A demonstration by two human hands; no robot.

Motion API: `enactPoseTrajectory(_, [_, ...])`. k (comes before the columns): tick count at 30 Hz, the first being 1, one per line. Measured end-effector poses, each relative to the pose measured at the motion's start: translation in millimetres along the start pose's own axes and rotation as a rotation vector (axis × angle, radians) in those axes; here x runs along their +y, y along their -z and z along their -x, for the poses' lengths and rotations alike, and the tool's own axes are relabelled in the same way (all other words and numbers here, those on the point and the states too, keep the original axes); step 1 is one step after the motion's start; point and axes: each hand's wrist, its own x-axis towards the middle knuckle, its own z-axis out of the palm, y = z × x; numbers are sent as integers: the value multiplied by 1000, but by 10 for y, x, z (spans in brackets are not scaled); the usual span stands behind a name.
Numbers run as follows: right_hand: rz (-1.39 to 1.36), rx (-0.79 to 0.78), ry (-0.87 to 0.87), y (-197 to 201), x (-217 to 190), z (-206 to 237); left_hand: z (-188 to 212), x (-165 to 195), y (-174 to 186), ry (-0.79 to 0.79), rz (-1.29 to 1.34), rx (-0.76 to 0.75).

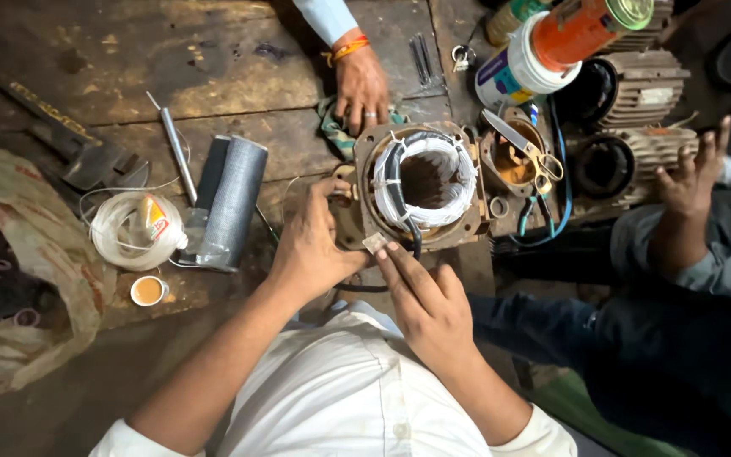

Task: The person uses a wooden block to press and adjust white wire coils inside a motor stator on a workbench. They repeatedly tap and reposition the block while holding the stator with the other hand. A coworker is visible nearby working on a separate motor part.

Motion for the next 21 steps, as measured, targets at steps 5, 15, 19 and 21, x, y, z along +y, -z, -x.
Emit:
enactPoseTrajectory(5, [14,-8,-81,-33,-75,-109,4,70,35,-44,46,20])
enactPoseTrajectory(15, [-325,21,-509,76,-294,-33,-43,95,112,-3,21,-54])
enactPoseTrajectory(19, [-319,108,-560,127,-242,-41,-64,76,155,-43,41,-75])
enactPoseTrajectory(21, [-242,137,-471,162,-198,-49,-69,67,172,-7,84,-97])
